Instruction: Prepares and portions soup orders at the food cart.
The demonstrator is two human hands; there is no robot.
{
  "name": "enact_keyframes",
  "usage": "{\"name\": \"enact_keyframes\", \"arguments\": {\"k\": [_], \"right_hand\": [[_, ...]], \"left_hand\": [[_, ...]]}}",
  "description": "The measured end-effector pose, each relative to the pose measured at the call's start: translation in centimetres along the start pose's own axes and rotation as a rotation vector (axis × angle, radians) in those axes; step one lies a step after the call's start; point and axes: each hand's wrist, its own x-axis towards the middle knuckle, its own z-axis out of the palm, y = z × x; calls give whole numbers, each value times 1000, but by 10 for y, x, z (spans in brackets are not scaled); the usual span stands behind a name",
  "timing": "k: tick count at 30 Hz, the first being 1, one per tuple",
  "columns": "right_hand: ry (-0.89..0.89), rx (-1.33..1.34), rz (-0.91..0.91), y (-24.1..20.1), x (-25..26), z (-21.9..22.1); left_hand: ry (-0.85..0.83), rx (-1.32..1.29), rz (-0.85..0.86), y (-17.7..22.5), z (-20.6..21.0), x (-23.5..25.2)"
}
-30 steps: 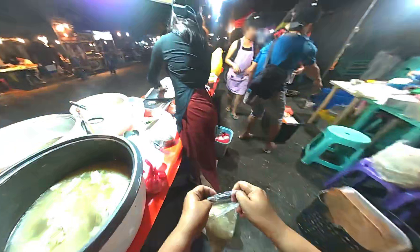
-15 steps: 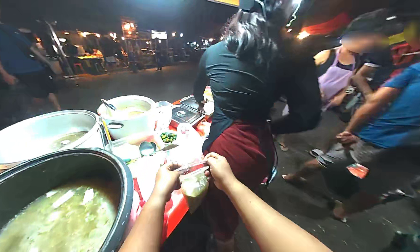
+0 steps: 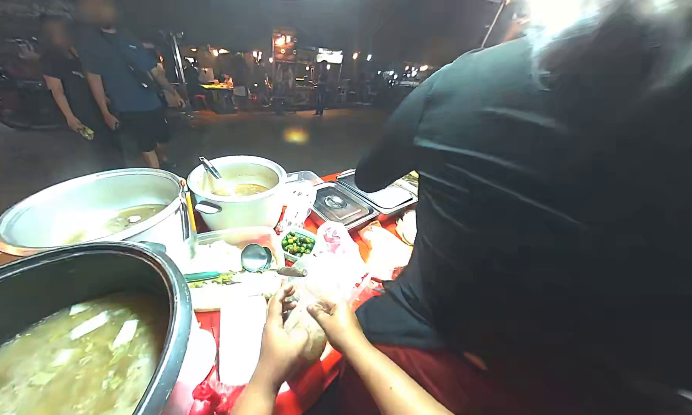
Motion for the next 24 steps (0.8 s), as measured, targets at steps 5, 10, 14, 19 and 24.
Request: {"name": "enact_keyframes", "arguments": {"k": [5, 10, 14, 19, 24], "right_hand": [[114, 106, -34, -13, -17, 30], [109, 92, 55, -28, -9, 39], [160, 248, 68, -30, 6, 39], [205, 234, -4, -33, 14, 24], [13, -481, -780, -40, 2, 25]], "left_hand": [[-221, 317, -200, -54, -4, -19], [-351, 428, -173, -62, -21, -5], [-213, 303, -248, -62, 1, 5], [-236, 186, -218, -56, 7, 20], [75, -48, -241, 14, -24, 2]]}}
